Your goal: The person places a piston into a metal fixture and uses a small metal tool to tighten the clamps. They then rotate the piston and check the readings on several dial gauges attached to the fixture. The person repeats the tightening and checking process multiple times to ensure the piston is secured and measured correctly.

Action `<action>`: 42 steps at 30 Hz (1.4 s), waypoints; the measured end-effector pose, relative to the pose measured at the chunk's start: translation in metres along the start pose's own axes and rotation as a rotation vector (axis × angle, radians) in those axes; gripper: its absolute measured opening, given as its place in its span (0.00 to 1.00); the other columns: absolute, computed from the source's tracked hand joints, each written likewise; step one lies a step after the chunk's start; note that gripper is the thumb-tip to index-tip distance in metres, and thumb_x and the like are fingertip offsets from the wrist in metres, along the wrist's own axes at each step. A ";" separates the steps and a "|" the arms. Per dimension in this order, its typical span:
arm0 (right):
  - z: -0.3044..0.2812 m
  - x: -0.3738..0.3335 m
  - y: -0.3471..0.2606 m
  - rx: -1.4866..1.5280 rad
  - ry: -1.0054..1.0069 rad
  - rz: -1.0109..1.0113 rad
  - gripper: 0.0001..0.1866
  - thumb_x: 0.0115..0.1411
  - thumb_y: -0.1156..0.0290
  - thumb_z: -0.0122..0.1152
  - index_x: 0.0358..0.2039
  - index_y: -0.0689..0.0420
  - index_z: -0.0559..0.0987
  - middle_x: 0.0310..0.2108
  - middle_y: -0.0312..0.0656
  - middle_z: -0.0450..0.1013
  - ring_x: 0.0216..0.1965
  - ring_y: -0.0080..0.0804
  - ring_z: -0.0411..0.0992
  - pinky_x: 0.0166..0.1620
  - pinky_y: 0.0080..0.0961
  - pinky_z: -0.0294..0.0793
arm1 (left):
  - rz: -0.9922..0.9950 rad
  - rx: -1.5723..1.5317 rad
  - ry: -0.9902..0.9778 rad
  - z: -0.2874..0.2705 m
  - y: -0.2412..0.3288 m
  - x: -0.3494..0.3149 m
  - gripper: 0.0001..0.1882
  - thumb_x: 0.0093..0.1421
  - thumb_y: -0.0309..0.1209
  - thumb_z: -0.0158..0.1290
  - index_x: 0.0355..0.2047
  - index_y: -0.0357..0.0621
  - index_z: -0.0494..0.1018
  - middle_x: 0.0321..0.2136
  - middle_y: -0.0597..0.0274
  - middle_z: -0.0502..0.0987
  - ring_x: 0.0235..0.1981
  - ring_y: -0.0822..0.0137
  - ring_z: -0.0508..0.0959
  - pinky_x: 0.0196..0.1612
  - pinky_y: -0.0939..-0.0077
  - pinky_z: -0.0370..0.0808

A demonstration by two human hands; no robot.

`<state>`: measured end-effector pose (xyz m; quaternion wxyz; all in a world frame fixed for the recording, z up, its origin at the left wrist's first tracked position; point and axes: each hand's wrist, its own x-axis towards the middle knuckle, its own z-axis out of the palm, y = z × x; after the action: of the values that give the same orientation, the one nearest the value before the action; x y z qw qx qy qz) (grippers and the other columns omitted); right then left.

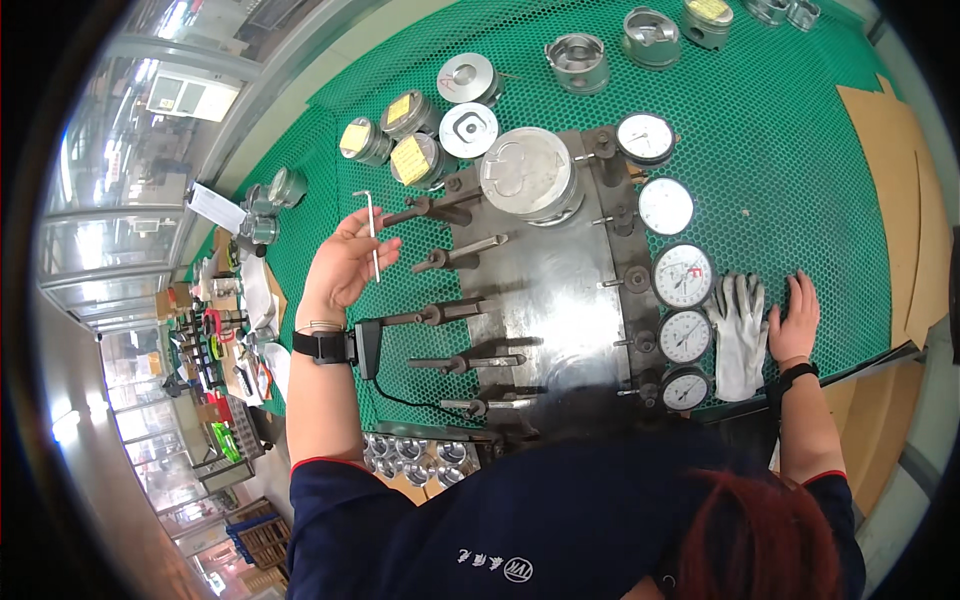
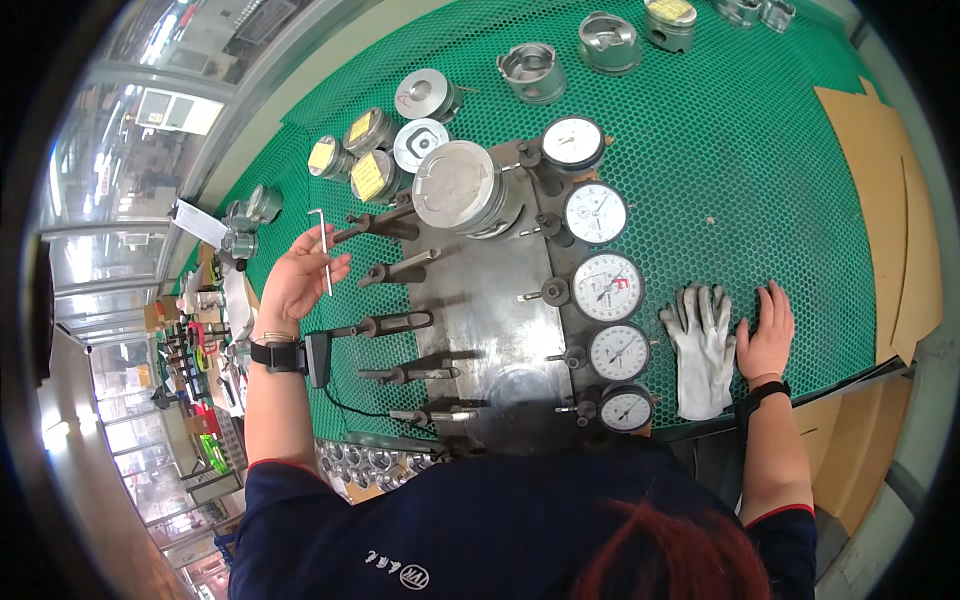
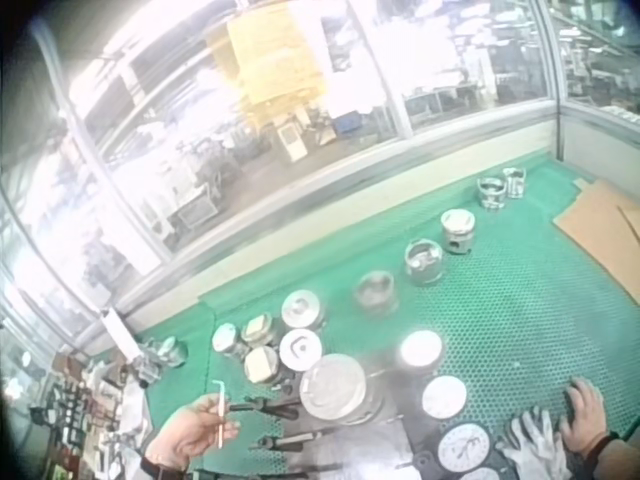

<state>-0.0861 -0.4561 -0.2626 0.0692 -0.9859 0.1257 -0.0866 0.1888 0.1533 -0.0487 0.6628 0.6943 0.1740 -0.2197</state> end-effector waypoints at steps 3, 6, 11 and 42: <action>-0.001 0.000 -0.001 0.000 -0.001 0.003 0.32 0.57 0.68 0.58 0.63 0.58 0.66 0.68 0.49 0.60 0.68 0.53 0.57 0.69 0.48 0.55 | 0.010 0.037 0.026 0.008 0.004 -0.003 0.23 0.65 0.15 0.43 0.60 0.38 0.63 0.56 0.53 0.72 0.45 0.55 0.82 0.47 0.65 0.84; -0.001 0.001 -0.001 -0.001 0.001 0.003 0.32 0.57 0.67 0.58 0.64 0.58 0.66 0.68 0.48 0.60 0.68 0.52 0.57 0.69 0.48 0.54 | -0.041 0.098 -0.043 0.010 0.006 -0.005 0.23 0.65 0.15 0.43 0.60 0.39 0.62 0.59 0.51 0.70 0.46 0.55 0.82 0.47 0.66 0.84; 0.000 0.000 -0.001 -0.007 -0.001 0.007 0.32 0.57 0.67 0.57 0.64 0.58 0.66 0.68 0.48 0.60 0.69 0.52 0.57 0.69 0.47 0.54 | 0.014 0.162 0.097 0.016 0.009 -0.003 0.24 0.65 0.16 0.42 0.62 0.40 0.62 0.57 0.54 0.72 0.45 0.56 0.83 0.47 0.66 0.83; 0.001 0.000 0.000 0.001 0.016 0.012 0.32 0.57 0.68 0.58 0.63 0.57 0.66 0.68 0.48 0.60 0.69 0.51 0.57 0.69 0.46 0.55 | 0.388 1.013 0.173 0.075 0.049 -0.035 0.17 0.73 0.40 0.46 0.46 0.43 0.79 0.27 0.58 0.79 0.28 0.68 0.76 0.36 0.71 0.73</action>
<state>-0.0864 -0.4561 -0.2633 0.0693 -0.9843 0.1320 -0.0942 0.1800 0.0771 0.0095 0.2573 0.9615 -0.0306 -0.0919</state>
